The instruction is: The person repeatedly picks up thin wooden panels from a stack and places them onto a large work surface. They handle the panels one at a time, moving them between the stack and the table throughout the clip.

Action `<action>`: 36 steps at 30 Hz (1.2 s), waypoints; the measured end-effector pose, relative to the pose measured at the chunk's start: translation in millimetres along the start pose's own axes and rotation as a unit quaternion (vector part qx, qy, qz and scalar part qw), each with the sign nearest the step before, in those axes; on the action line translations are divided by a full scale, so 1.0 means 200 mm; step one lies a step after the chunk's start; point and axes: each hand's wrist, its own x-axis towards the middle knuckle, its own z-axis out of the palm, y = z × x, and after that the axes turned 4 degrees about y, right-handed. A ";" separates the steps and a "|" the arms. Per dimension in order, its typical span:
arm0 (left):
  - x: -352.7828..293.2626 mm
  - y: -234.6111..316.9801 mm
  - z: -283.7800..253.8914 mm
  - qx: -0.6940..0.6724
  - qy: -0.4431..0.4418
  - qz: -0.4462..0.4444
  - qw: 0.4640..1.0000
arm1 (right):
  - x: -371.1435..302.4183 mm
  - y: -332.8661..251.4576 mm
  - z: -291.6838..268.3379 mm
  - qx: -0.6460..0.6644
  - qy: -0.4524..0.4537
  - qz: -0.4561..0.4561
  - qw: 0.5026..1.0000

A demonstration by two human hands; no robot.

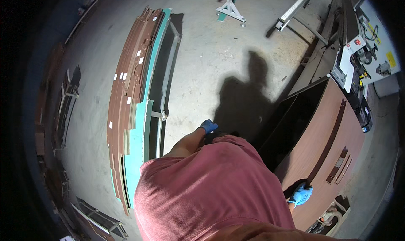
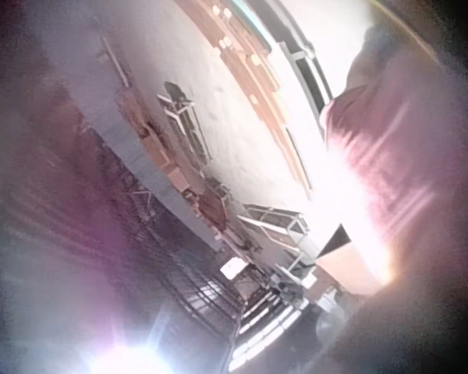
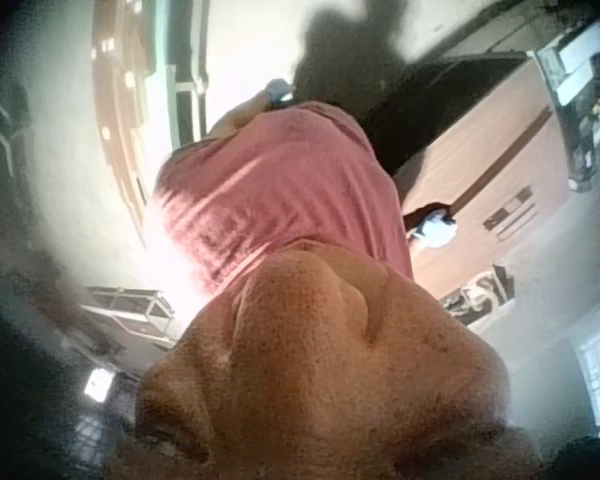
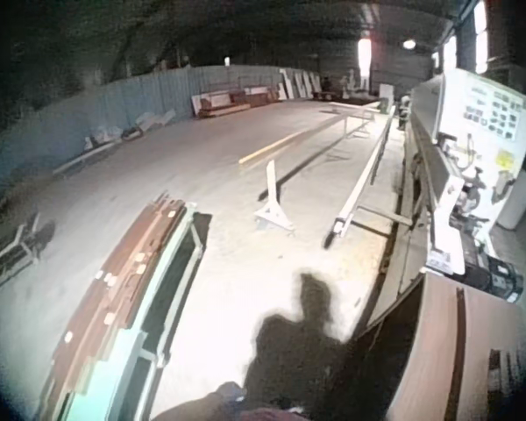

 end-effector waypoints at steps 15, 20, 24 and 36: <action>-0.45 -0.66 0.16 -0.140 0.092 -0.099 0.981 | 0.09 0.16 0.12 -0.029 -0.033 -0.018 0.999; -0.56 -1.02 0.28 -0.141 0.075 -0.176 0.971 | 0.09 0.13 0.09 0.011 -0.035 -0.041 0.999; -0.63 -1.17 0.41 -0.158 0.092 -0.190 0.965 | 0.10 0.15 0.09 0.018 -0.041 -0.058 0.997; -0.74 -1.19 0.50 -0.182 0.143 -0.181 0.956 | 0.20 0.33 0.23 0.021 -0.012 -0.067 0.997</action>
